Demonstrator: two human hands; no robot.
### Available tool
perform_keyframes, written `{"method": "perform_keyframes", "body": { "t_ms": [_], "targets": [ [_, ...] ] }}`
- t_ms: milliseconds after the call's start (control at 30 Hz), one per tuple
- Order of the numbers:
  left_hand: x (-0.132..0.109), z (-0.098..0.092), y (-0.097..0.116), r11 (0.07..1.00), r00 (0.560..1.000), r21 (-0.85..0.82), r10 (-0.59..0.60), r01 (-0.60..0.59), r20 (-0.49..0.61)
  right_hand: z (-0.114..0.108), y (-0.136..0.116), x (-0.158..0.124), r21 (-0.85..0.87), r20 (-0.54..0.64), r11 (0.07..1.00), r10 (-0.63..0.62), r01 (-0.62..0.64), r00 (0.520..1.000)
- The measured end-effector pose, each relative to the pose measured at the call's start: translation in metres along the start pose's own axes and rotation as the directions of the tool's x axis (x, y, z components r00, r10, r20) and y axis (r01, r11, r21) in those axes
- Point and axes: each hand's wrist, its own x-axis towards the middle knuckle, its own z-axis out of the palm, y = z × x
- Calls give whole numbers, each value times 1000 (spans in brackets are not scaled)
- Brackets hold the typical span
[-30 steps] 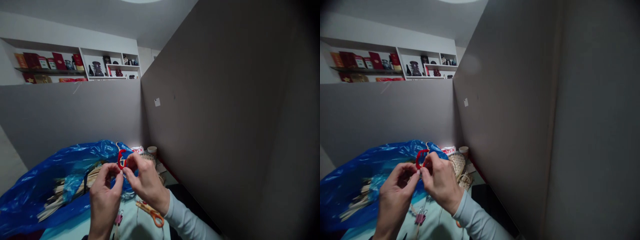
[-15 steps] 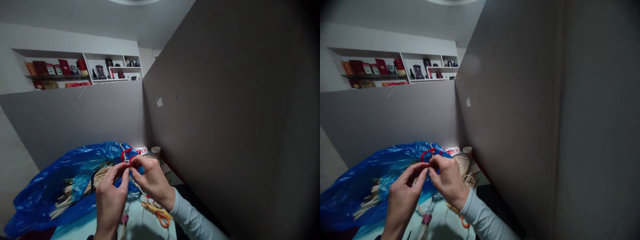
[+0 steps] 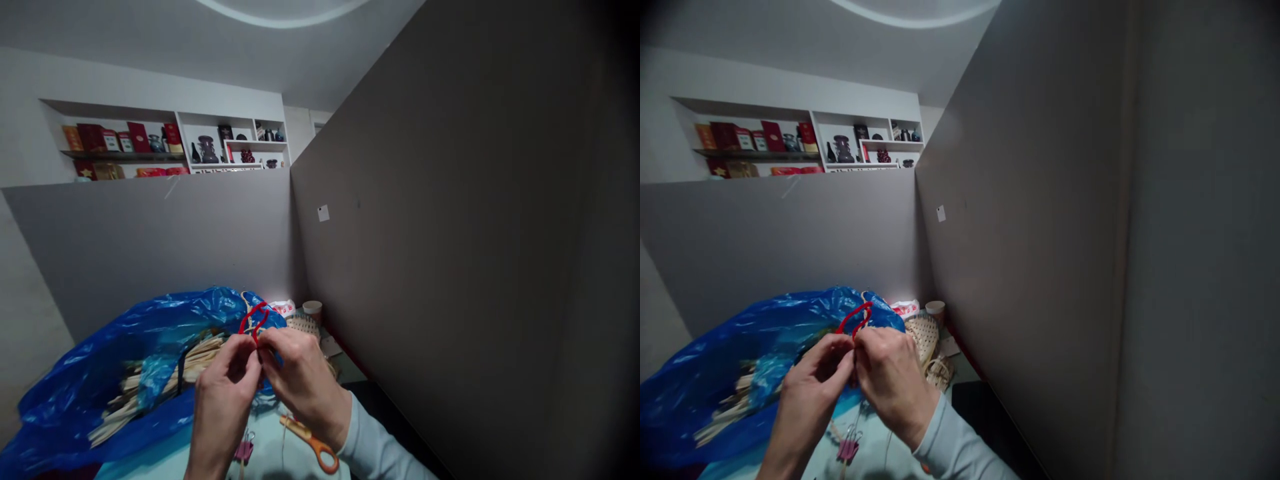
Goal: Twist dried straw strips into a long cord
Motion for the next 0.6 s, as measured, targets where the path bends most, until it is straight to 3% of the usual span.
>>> {"method": "perform_keyframes", "body": {
  "t_ms": [167,300,400,600],
  "targets": [
    [5,-6,4,983,995,-180,41,-24,94,-2,-5,3,218,-60,973,83,-68,995],
    [7,-13,6,953,972,-298,23,49,235,-8,-6,5,390,24,912,130,-129,991],
    [8,-14,5,950,966,-299,-4,85,260,-8,-5,5,353,51,926,124,-134,991],
    [7,-4,0,932,979,-338,-65,129,196,5,-7,-1,187,-27,979,92,-85,995]
  ]
}}
